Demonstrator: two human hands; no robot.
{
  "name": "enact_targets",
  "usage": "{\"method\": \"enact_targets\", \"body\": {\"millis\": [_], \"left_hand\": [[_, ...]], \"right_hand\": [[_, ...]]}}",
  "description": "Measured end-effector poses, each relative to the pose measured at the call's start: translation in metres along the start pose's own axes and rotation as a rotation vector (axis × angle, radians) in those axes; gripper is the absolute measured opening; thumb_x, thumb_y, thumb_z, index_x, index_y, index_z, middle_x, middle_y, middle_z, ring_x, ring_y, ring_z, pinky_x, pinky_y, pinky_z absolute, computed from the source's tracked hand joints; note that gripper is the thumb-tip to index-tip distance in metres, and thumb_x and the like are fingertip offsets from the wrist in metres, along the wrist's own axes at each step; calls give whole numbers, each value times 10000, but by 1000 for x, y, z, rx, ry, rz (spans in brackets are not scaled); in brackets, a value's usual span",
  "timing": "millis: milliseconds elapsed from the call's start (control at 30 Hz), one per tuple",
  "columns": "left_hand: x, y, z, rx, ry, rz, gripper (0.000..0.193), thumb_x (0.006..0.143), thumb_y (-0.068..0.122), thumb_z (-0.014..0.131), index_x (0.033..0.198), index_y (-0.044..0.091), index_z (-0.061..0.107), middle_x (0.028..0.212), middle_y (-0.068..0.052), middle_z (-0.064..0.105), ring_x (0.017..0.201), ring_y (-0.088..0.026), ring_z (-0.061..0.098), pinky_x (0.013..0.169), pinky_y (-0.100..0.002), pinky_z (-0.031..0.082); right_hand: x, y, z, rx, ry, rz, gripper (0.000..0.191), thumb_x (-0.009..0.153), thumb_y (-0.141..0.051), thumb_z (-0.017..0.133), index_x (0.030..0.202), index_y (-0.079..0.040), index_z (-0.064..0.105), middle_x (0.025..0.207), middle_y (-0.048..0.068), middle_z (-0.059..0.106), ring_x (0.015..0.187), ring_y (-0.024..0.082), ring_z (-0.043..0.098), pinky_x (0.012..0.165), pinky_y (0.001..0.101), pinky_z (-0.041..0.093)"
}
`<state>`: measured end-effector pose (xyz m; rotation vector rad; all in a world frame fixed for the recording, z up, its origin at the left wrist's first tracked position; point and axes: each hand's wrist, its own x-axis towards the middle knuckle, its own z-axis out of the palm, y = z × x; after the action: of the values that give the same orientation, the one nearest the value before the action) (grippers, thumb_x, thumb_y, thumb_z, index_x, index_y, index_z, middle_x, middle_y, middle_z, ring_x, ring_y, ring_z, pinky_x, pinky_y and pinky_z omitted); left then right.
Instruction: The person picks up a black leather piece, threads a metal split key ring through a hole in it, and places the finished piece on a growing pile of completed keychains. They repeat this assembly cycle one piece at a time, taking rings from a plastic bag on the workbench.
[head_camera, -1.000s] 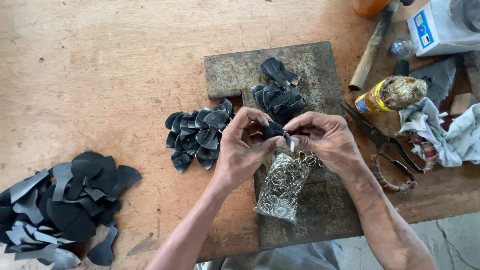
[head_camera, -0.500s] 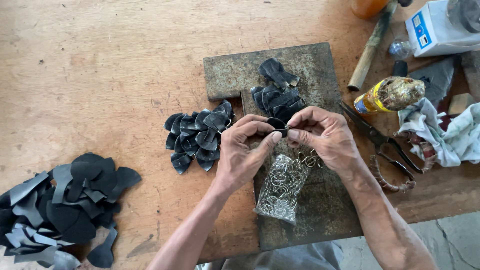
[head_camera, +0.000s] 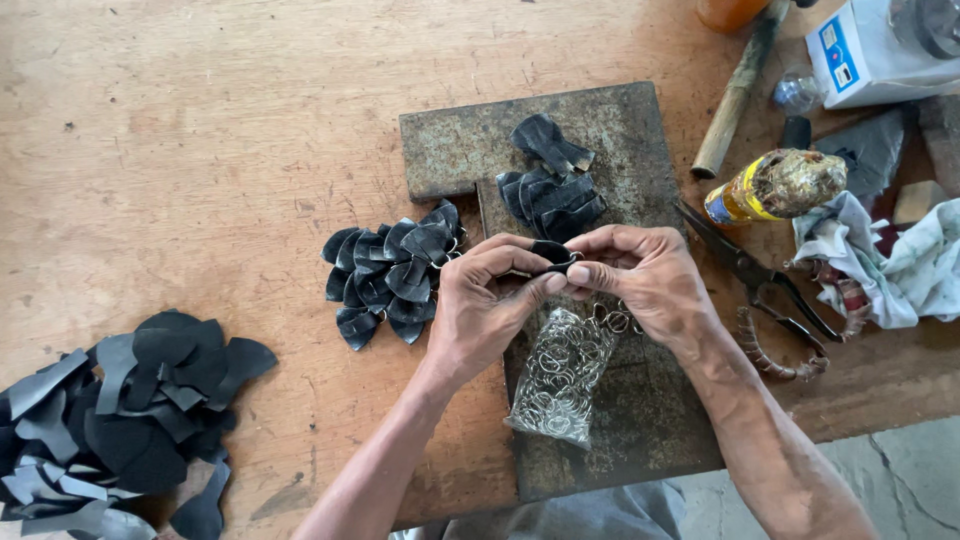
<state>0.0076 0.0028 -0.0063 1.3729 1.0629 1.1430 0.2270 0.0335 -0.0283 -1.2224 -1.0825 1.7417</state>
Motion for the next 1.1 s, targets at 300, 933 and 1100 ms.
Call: {"method": "enact_targets", "body": {"millis": [300, 933, 1100], "left_hand": [[2, -7, -1, -402, 1, -146, 250, 998, 13, 646, 1226, 5, 544, 1142, -101, 708, 1050, -130, 709, 898, -298, 655], [4, -6, -1, -354, -5, -192, 356, 990, -18, 626, 1324, 8, 506, 1141, -141, 711, 1054, -163, 706, 897, -328, 667], [4, -8, 0, -385, -6, -191, 355, 989, -20, 625, 1322, 0, 503, 1146, -133, 712, 1063, -155, 702, 907, -326, 659]], "right_hand": [[2, 4, -9, 66, -56, -69, 228, 863, -28, 792, 1078, 25, 735, 909, 99, 763, 765, 146, 719, 683, 265, 606], [-1, 0, -4, -40, -8, -141, 206, 904, -44, 759, 1087, 47, 736, 888, 124, 757, 734, 156, 722, 646, 276, 611], [-1, 1, -4, -61, -1, -161, 212, 905, -41, 758, 1094, 52, 732, 883, 129, 757, 729, 157, 725, 651, 278, 620]]}}
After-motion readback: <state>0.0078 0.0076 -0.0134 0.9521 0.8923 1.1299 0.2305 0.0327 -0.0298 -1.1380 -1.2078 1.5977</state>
